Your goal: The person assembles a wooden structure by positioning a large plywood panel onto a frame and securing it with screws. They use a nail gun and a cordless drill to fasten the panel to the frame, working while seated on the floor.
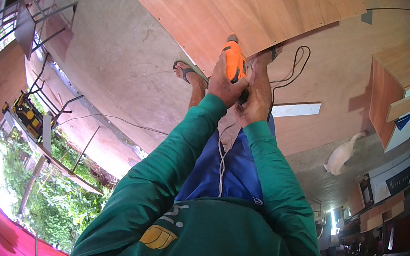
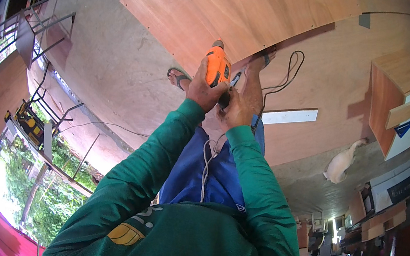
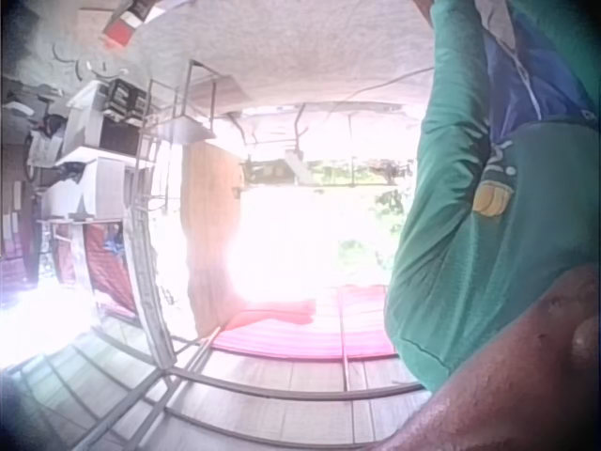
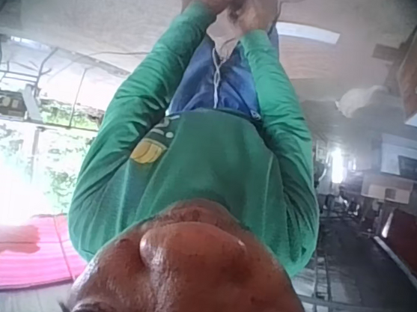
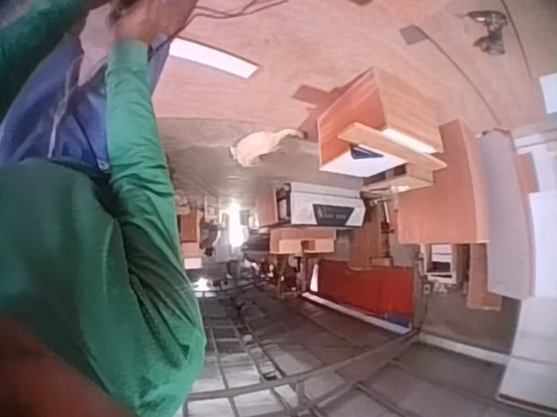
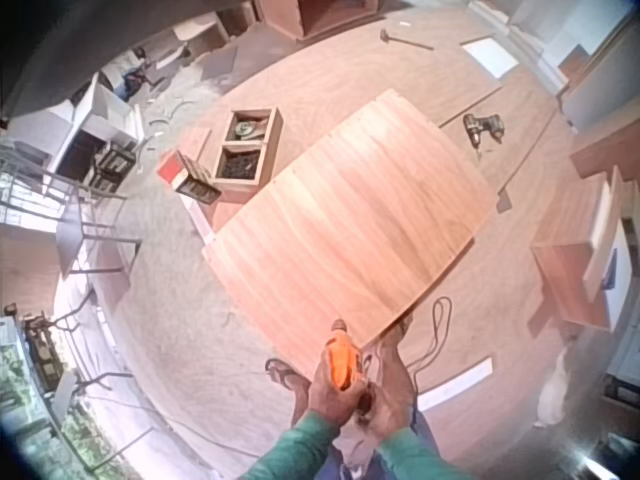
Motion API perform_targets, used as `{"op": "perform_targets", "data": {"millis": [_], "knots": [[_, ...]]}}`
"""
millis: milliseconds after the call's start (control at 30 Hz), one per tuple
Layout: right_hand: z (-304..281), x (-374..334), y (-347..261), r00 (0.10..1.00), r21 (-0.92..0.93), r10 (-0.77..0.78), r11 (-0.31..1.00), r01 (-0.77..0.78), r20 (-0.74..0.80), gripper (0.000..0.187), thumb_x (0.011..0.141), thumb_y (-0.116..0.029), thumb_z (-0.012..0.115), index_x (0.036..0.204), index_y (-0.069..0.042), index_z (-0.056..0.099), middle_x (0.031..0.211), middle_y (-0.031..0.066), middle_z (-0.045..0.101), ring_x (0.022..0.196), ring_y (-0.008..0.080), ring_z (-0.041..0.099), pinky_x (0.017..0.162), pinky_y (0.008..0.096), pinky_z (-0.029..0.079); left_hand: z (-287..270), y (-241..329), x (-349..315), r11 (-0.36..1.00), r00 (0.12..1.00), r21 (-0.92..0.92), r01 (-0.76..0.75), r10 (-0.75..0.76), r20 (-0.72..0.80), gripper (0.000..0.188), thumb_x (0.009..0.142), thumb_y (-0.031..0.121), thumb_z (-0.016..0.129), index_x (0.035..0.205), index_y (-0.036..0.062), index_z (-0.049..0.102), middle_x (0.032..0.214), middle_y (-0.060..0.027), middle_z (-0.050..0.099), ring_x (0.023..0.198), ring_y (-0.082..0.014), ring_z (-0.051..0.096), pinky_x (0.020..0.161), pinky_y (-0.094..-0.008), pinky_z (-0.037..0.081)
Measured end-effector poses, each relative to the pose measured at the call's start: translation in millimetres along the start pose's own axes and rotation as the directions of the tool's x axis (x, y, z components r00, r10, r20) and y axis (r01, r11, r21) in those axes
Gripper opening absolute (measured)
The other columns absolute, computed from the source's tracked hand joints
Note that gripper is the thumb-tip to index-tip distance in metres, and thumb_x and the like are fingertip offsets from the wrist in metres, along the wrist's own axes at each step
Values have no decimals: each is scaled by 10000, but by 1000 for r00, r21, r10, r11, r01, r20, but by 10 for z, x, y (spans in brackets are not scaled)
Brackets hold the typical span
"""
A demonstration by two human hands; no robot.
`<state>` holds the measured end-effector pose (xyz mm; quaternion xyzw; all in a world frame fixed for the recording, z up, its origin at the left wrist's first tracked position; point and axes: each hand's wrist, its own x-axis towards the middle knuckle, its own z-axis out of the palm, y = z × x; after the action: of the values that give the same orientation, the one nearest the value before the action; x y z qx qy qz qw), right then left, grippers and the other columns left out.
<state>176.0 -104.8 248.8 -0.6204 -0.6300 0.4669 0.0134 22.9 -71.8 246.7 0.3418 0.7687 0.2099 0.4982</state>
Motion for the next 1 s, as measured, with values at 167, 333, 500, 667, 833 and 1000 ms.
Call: {"op": "perform_targets", "data": {"millis": [167, 333, 500, 667, 833, 1000], "knots": [[-23, -1, -45, 999, 10, 41, 999, -41, 22, 677, 797, -153, 850, 1410, -30, 591, 1170, 225, 724, 1080, 439, 716, 904, 511, 603, 4, 8, 0, 999, 1000, 32, 5, -5, -3, 1040, 835, 244, 826, 1669, -56, 282, 1487, -283, 591, 1328, -354, 653, 1118, -405, 534], [-21, 1, -114, 997, -8, 41, 999, -42, -68, 488, 769, -34, 819, 1240, -42, 688, 1071, 175, 719, 1012, 378, 716, 868, 460, 582, -22, 17, 16, 998, 998, -40, 57, -56, 21, 1043, 819, 245, 836, 1663, -51, 300, 1500, -286, 576, 1336, -359, 642, 1124, -409, 528], [21, 52, -195, 993, 34, 116, 993, -116, -16, 437, 811, -133, 830, 1201, -29, 663, 1090, 213, 717, 1043, 444, 705, 896, 520, 571, -115, 122, 77, 996, 999, -80, 48, -49, -11, 1001, 799, 268, 843, 1628, -33, 369, 1446, -281, 622, 1289, -366, 673, 1096, -428, 549], [54, 166, -311, 961, 18, 267, 963, -269, 78, 423, 820, -188, 844, 1148, -4, 651, 1093, 255, 708, 1068, 484, 691, 913, 575, 556, -201, 369, 154, 979, 979, -29, 201, -202, -33, 940, 771, 316, 876, 1550, -38, 487, 1400, -254, 676, 1265, -352, 694, 1087, -420, 555], [-26, 209, -272, 924, 241, 365, 892, -382, 114, 378, 823, -218, 863, 1053, 26, 689, 1106, 276, 727, 1062, 478, 708, 913, 537, 566, -85, 565, 226, 974, 973, 31, 224, -221, -73, 924, 783, 351, 879, 1543, -22, 508, 1365, -273, 698, 1239, -413, 707, 1071, -442, 567], [-55, 264, -138, 937, 532, 318, 774, -344, 143, 443, 865, -195, 854, 1206, 12, 661, 1231, 216, 725, 1109, 377, 717, 947, 440, 583, 96, 557, 253, 968, 961, 128, 217, -190, -199, 911, 800, 355, 870, 1533, -49, 509, 1364, -295, 690, 1244, -454, 695, 1069, -471, 568]]}}
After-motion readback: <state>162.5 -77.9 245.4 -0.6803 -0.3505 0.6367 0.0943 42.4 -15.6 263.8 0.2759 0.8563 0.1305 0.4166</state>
